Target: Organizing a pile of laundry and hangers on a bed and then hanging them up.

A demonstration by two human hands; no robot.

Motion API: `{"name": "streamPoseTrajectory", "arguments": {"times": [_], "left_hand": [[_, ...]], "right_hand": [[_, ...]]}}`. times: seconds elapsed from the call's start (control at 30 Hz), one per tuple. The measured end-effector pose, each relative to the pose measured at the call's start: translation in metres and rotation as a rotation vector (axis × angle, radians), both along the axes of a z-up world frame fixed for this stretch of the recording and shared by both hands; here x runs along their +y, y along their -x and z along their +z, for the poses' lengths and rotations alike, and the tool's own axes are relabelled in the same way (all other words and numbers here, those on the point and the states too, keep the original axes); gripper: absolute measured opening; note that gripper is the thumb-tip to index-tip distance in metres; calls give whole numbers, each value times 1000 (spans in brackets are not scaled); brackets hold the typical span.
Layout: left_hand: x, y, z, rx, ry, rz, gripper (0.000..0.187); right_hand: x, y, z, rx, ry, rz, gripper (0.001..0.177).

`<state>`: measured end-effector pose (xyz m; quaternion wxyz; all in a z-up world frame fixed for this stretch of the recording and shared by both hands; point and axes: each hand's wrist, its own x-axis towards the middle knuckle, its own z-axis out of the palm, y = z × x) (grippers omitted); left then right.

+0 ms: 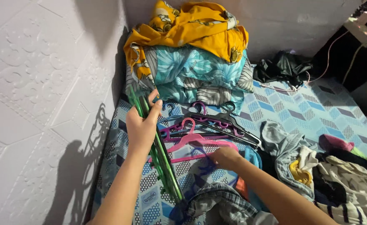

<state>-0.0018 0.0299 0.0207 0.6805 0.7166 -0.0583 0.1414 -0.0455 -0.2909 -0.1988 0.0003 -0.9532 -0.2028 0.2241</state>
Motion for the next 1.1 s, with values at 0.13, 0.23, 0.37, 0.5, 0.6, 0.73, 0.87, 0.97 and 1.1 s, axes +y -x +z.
{"name": "streamPoseTrajectory", "arguments": {"times": [0.13, 0.23, 0.37, 0.5, 0.6, 0.73, 0.87, 0.97, 1.1], "left_hand": [[-1, 2, 2, -123, -94, 104, 35], [-8, 2, -21, -242, -236, 254, 30], [-21, 13, -9, 17, -465, 315, 29], [-29, 10, -22, -89, -337, 229, 34], [-30, 9, -22, -64, -174, 157, 38], [-31, 13, -13, 168, 39, 53, 35], [-27, 8, -20, 117, 150, -43, 32], [-23, 2, -26, 136, 280, -96, 29], [-14, 7, -7, 180, 206, 2, 33]], "right_hand": [[24, -11, 79, 5, -156, -115, 24], [41, -16, 132, -277, -354, -181, 30], [79, -12, 183, -295, -582, -395, 23], [123, -2, 216, -433, -594, -376, 25], [142, 0, 222, -506, -560, -271, 26], [146, 0, 226, -496, -495, -231, 29], [145, 0, 231, -436, -599, -259, 28], [142, -7, 226, -403, -770, -212, 29], [104, -36, 163, -338, -763, -457, 30]]}}
